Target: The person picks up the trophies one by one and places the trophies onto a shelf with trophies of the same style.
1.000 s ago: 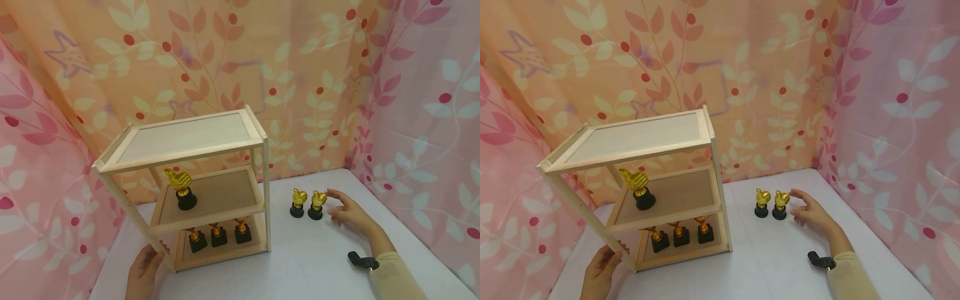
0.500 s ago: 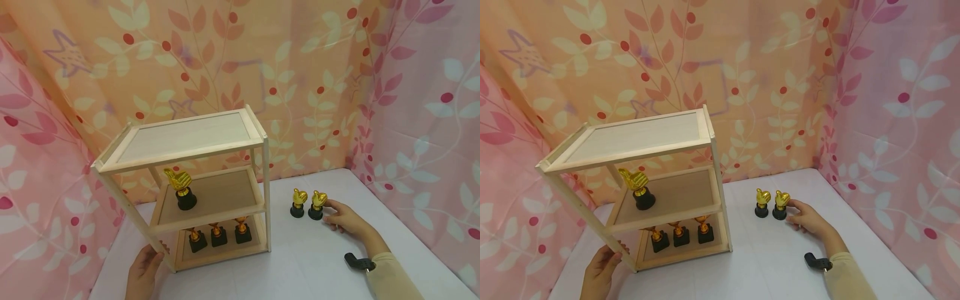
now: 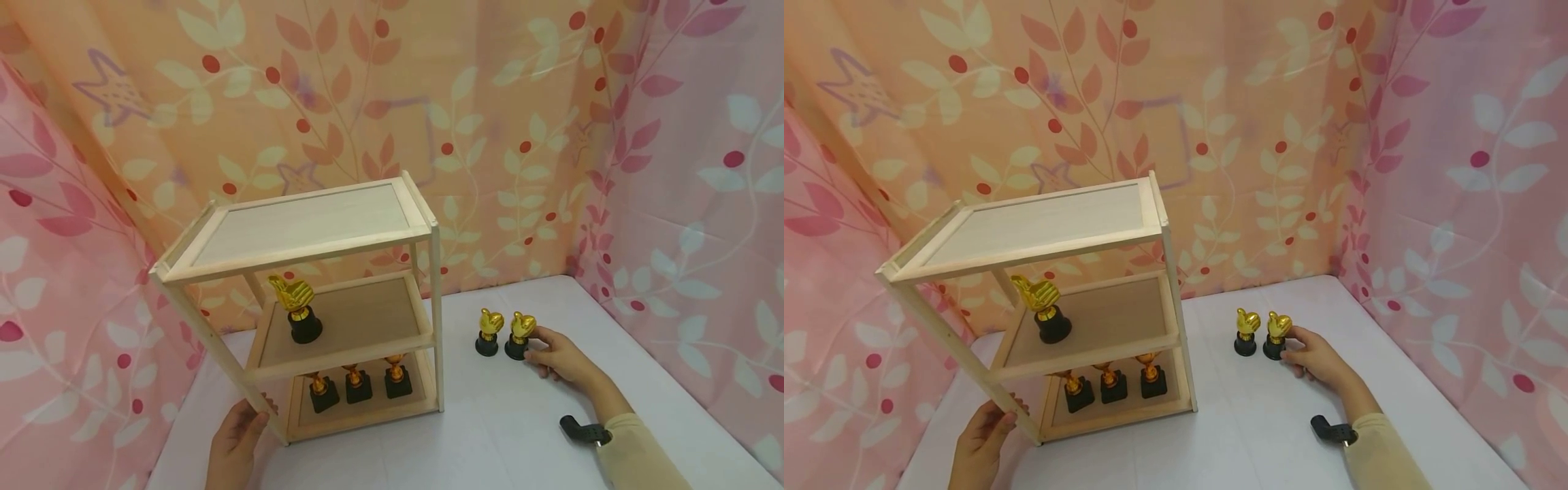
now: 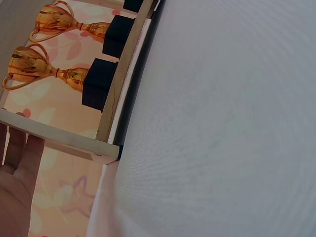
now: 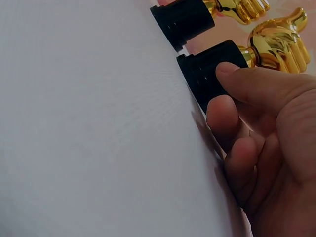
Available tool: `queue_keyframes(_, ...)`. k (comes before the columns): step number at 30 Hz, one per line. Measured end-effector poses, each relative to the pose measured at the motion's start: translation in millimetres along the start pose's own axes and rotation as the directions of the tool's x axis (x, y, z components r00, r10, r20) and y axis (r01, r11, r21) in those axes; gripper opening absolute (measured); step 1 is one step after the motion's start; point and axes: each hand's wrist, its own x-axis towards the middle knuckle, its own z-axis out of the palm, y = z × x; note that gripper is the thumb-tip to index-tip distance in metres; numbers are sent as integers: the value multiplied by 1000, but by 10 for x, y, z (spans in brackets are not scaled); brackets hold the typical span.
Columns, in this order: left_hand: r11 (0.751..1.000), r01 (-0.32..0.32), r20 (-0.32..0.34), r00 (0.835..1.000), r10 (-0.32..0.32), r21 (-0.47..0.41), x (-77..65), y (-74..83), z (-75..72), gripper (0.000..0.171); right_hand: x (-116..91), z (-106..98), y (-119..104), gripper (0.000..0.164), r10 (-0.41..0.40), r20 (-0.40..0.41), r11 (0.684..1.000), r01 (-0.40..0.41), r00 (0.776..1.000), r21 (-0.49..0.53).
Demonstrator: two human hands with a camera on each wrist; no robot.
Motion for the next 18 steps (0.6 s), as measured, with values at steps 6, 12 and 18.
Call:
queue_keyframes(6,999,13,-14,1000,-13,34,0,9,-7,31,11,21,-40,59,5,-51,1000,-6,999,-25)
queue_keyframes(12,999,-6,0,1000,6,34,0,-6,-13,31,-7,28,-55,64,32,-51,999,-34,998,-31)
queue_keyframes(18,1000,-31,14,999,31,4,-3,-27,-15,32,-25,31,-52,69,45,-29,997,-46,999,-58)
